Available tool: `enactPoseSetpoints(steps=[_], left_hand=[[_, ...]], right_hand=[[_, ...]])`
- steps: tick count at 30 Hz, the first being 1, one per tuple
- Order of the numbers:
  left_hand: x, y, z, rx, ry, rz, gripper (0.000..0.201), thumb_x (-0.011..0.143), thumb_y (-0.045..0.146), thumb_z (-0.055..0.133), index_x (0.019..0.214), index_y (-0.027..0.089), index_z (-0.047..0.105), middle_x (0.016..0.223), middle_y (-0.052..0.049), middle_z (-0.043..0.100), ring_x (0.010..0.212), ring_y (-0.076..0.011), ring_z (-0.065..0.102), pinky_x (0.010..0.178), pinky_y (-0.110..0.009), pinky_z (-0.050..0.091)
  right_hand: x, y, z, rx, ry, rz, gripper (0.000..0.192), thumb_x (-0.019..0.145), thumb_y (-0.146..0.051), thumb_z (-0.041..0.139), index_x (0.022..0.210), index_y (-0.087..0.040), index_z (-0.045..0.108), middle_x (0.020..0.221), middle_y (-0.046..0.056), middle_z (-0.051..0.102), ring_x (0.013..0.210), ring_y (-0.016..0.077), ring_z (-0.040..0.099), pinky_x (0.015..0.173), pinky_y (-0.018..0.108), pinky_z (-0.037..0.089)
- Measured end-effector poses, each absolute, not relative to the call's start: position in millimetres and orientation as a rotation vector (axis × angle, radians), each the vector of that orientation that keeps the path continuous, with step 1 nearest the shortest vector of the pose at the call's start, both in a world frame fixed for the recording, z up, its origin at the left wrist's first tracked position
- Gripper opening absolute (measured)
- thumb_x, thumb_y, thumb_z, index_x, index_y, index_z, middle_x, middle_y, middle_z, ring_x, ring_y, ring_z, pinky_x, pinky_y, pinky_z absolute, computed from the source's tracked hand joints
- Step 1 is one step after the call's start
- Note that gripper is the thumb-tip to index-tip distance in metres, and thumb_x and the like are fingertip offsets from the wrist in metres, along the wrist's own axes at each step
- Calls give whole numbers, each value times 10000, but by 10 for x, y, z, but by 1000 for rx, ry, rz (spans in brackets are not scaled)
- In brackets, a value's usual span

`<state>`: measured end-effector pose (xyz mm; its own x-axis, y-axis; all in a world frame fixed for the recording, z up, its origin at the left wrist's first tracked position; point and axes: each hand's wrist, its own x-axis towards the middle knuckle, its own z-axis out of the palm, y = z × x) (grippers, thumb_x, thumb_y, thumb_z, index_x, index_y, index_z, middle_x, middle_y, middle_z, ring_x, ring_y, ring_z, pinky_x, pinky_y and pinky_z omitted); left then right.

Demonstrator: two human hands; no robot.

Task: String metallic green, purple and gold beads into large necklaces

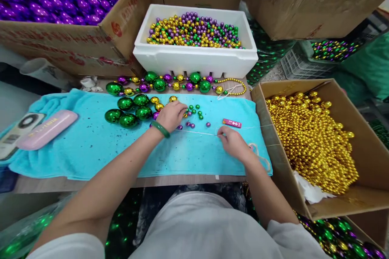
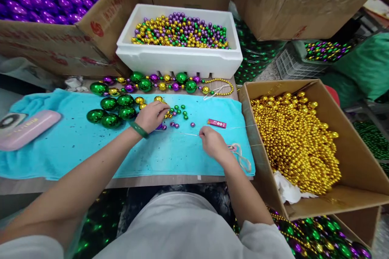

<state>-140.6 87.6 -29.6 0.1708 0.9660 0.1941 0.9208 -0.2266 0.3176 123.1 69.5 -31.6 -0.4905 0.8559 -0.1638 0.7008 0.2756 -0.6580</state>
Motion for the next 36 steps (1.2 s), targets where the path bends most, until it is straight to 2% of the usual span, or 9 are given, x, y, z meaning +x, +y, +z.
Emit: enactPoseSetpoints(steps=[2,5,8,11,15,19,26,30,36], left_hand=[[-1334,980,-305,2249,1862,459,307,921,279,416,1027,152,675,973,-92,662,930,-218,596,845,-333,457],[-1129,1046,-337,2240,1821,304,293,914,301,442,1048,191,677,985,-67,665,913,-202,607,817,-310,458],[-873,1046,-399,2287,1813,124,274,895,322,487,1024,184,685,974,-90,651,935,-226,604,775,-317,463],[-697,1028,-472,2277,1868,54,217,859,258,529,933,138,693,964,-138,629,969,-273,591,761,-352,466],[-703,976,-462,1878,1919,587,147,806,173,566,889,131,680,910,-124,641,941,-252,595,824,-372,468],[-872,802,-283,849,1460,1213,195,804,257,614,953,137,649,828,-65,663,706,-134,621,680,-269,507],[-1050,479,-22,230,997,1388,107,870,163,541,900,119,634,795,-46,680,643,-69,634,600,-165,521],[-1121,407,23,51,965,1443,223,923,167,450,805,109,630,752,-54,671,641,-71,630,580,-154,516],[-1207,325,11,114,894,1453,186,901,160,480,908,107,658,747,-49,662,636,-71,620,580,-162,523]], right_hand=[[1441,705,-315,-1381,-1962,1346,66,853,-251,473,815,-209,507,715,-3,584,577,133,543,543,259,425],[1628,708,-327,-1302,-1484,1657,174,804,-376,542,865,-220,497,629,-54,540,446,94,475,405,214,357],[1653,697,-336,-1255,-1293,1749,305,744,-412,619,960,-208,550,630,-48,563,457,99,508,382,207,351],[1584,656,-358,-1269,-1195,1757,293,717,-410,642,905,-190,594,623,-29,574,456,98,515,375,206,334],[1442,514,-402,-1290,-1108,1631,225,719,-409,631,817,-207,609,547,-43,512,431,84,440,395,209,323],[1310,311,-446,-1266,-1245,1535,188,736,-415,603,770,-231,624,510,-41,461,439,104,401,419,236,321],[1196,161,-489,-1245,-1415,1414,189,783,-414,573,784,-242,650,523,-22,465,449,123,381,429,257,299],[1164,151,-476,-1243,-1479,1360,188,802,-401,568,780,-237,657,547,-11,497,459,123,384,441,261,298],[1130,128,-430,-1264,-1520,1316,199,795,-411,569,761,-235,655,536,-8,499,457,127,390,436,260,307]])
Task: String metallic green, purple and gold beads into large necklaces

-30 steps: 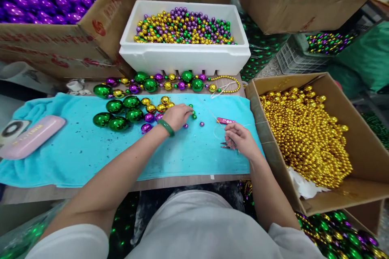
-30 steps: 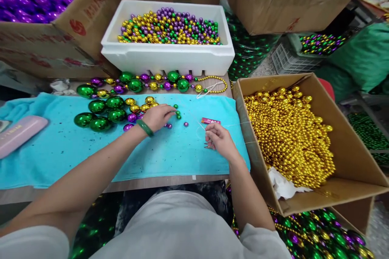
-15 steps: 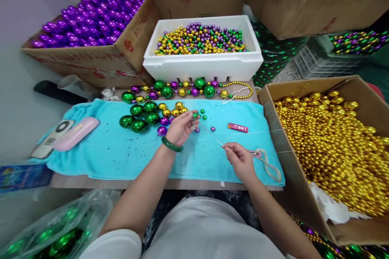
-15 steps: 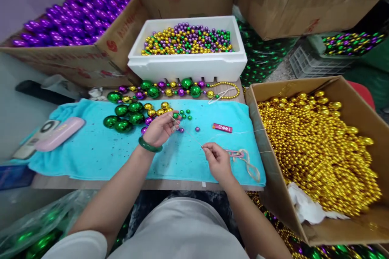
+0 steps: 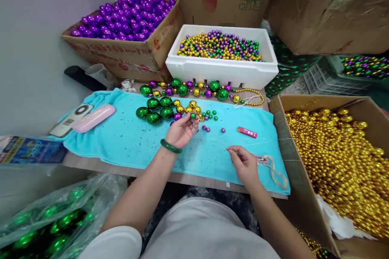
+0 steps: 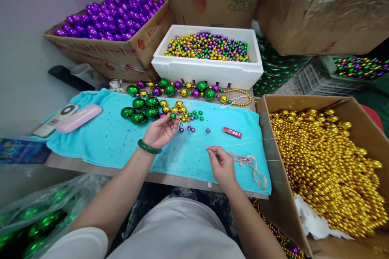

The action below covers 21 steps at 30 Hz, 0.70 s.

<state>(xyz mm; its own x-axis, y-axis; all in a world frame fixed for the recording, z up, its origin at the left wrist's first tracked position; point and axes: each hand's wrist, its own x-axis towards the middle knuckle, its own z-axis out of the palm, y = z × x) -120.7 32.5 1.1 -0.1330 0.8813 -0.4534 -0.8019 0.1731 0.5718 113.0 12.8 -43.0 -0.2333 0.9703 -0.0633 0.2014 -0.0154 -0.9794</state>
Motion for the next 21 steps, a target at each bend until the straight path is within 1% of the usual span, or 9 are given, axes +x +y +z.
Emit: enactPoseSetpoints(steps=[7,10,13,15,17,21], left_hand=[[-1215,285,4,145,899,1453,216,917,178,470,927,97,669,765,-53,660,638,-70,620,574,-159,515],[-1232,274,2,259,975,1479,174,870,221,564,921,101,680,743,-41,651,621,-73,605,563,-168,504],[-1226,254,-11,437,1118,1461,241,776,307,686,905,104,697,667,-25,626,584,-77,574,527,-173,469],[-1185,233,-21,547,1197,1406,311,713,365,735,886,107,709,650,-22,621,572,-81,559,507,-178,438],[-1120,211,-23,699,1244,1299,349,685,407,743,878,116,719,670,-28,633,577,-88,553,517,-196,429],[-1077,248,-20,1099,1359,1011,354,732,418,679,963,153,723,788,-57,685,671,-150,599,603,-272,474]], right_hand=[[1114,115,-363,-1257,-1551,1306,196,786,-383,574,752,-209,657,545,-10,512,461,113,391,437,245,304],[1147,130,-344,-1246,-1597,1278,216,793,-378,573,757,-186,665,545,-12,513,467,105,387,446,240,304],[1174,154,-356,-1237,-1646,1278,231,802,-375,569,771,-169,667,548,-15,507,477,100,388,455,236,305],[1162,167,-386,-1227,-1640,1308,232,804,-378,569,784,-166,660,559,-17,506,487,99,399,459,232,312],[1123,178,-424,-1208,-1593,1361,233,806,-386,568,790,-167,646,571,-18,503,494,98,407,459,228,319],[1043,223,-474,-1193,-1420,1418,240,797,-408,572,790,-172,613,553,-36,463,485,92,398,449,219,321]])
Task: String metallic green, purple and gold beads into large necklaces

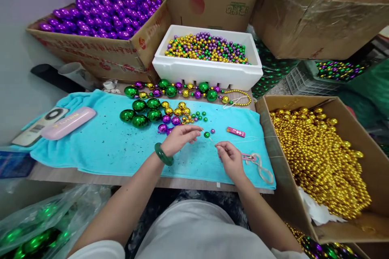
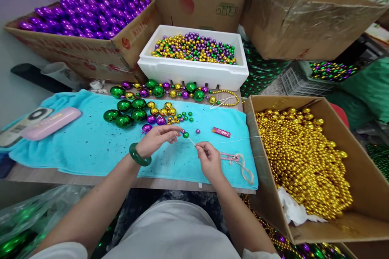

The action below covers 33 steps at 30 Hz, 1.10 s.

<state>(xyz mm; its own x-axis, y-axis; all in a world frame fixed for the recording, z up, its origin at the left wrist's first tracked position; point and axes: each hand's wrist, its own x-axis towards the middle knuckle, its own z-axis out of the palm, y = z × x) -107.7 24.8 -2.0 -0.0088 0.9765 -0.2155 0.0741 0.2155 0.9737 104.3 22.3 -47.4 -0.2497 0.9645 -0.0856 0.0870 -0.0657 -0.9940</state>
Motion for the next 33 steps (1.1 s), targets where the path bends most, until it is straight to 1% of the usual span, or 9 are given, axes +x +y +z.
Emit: enactPoseSetpoints(steps=[5,7,11,15,18,21,25,29,33], left_hand=[[-1408,584,-83,1646,2039,858,246,813,295,586,973,169,725,971,-97,691,921,-238,617,864,-379,462],[-1568,750,-112,1791,2225,684,255,836,245,541,999,156,716,999,-114,680,969,-253,606,903,-384,446],[-1699,984,-88,1924,2349,382,303,867,237,473,1058,148,691,1040,-127,660,981,-263,605,859,-363,461],[-1587,1007,0,1980,2316,118,303,890,291,438,986,166,696,984,-117,680,940,-266,623,788,-352,469],[-1472,866,7,1930,2292,-91,299,884,353,454,913,172,689,919,-113,690,884,-273,636,716,-346,472],[-1392,658,-73,1952,2235,-210,306,859,403,509,956,161,668,966,-122,675,921,-280,627,733,-347,474],[-1367,483,-224,2031,2182,-225,379,829,423,565,1081,147,627,1079,-136,630,1016,-302,586,823,-377,466],[-1420,458,-329,2090,2121,-152,399,828,256,549,1208,135,558,1139,-147,604,1052,-292,556,913,-403,430],[-1492,440,-358,2064,2090,68,427,770,117,540,1197,126,540,1149,-145,607,1101,-276,530,972,-417,399]], right_hand=[[1104,317,-490,-1179,-1313,1415,242,784,-418,596,777,-176,589,553,-42,458,484,87,392,443,213,317],[1154,345,-503,-1183,-1306,1403,241,788,-415,599,777,-175,590,550,-42,457,485,87,392,444,214,315],[1213,378,-537,-1205,-1259,1385,248,780,-422,609,775,-175,592,540,-43,458,471,86,389,429,213,310],[1244,393,-559,-1208,-1243,1391,234,789,-408,606,778,-174,596,534,-45,463,462,84,392,424,210,307],[1272,396,-574,-1220,-1257,1366,221,792,-395,609,778,-174,598,548,-41,476,476,86,406,438,214,319],[1285,390,-595,-1228,-1258,1381,227,788,-402,612,770,-176,594,549,-39,475,478,88,405,440,217,320],[1257,379,-625,-1227,-1276,1422,242,794,-417,601,775,-176,593,549,-40,465,478,91,400,441,220,316],[1202,372,-644,-1218,-1316,1425,242,806,-415,585,786,-174,597,551,-43,453,482,91,390,446,223,306],[1168,339,-651,-1210,-1338,1432,241,804,-412,584,778,-173,598,550,-41,450,487,94,388,451,225,310]])
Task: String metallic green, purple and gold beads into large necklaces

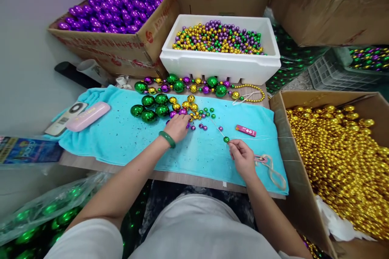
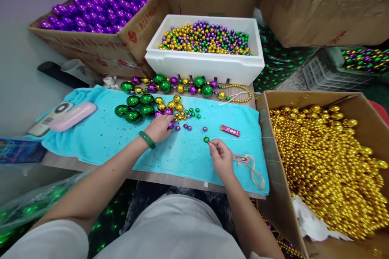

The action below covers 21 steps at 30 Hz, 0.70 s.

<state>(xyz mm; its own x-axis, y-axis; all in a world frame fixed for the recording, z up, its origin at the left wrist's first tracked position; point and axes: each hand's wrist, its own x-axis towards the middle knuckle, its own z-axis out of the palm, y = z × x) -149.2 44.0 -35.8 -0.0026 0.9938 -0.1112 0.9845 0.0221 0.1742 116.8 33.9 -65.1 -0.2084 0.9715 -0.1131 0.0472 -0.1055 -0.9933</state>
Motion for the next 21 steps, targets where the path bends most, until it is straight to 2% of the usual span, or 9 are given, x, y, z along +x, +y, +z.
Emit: enactPoseSetpoints(steps=[2,5,8,12,21], left_hand=[[-1520,417,-335,1971,2037,367,385,765,147,570,1149,150,546,1142,-122,613,1082,-256,549,966,-421,411],[-1543,376,-271,1674,1848,863,361,745,248,637,1086,176,541,1096,-84,623,965,-211,598,869,-386,474],[-1539,340,-218,1427,1657,1127,386,706,280,681,1051,175,541,1073,-71,619,911,-182,606,828,-353,488],[-1525,313,-193,1322,1557,1222,405,678,263,708,1039,176,544,1106,-73,607,957,-176,596,864,-347,480],[-1538,283,-160,1431,1566,1205,387,705,250,689,1062,178,560,1136,-85,602,975,-182,592,854,-350,495]], right_hand=[[1170,311,-653,-1210,-1358,1434,236,804,-407,584,783,-172,605,554,-37,457,491,96,390,455,227,315],[1192,271,-656,-1211,-1424,1433,234,807,-401,584,774,-172,621,559,-32,466,491,95,384,458,228,308],[1220,250,-647,-1215,-1484,1411,239,809,-399,583,752,-172,630,563,-26,477,490,94,378,455,229,297],[1240,254,-607,-1210,-1528,1377,229,809,-387,586,760,-171,643,570,-20,503,490,96,392,460,230,305],[1250,252,-563,-1203,-1616,1318,216,816,-366,583,757,-172,658,578,-14,536,495,101,420,472,234,327]])
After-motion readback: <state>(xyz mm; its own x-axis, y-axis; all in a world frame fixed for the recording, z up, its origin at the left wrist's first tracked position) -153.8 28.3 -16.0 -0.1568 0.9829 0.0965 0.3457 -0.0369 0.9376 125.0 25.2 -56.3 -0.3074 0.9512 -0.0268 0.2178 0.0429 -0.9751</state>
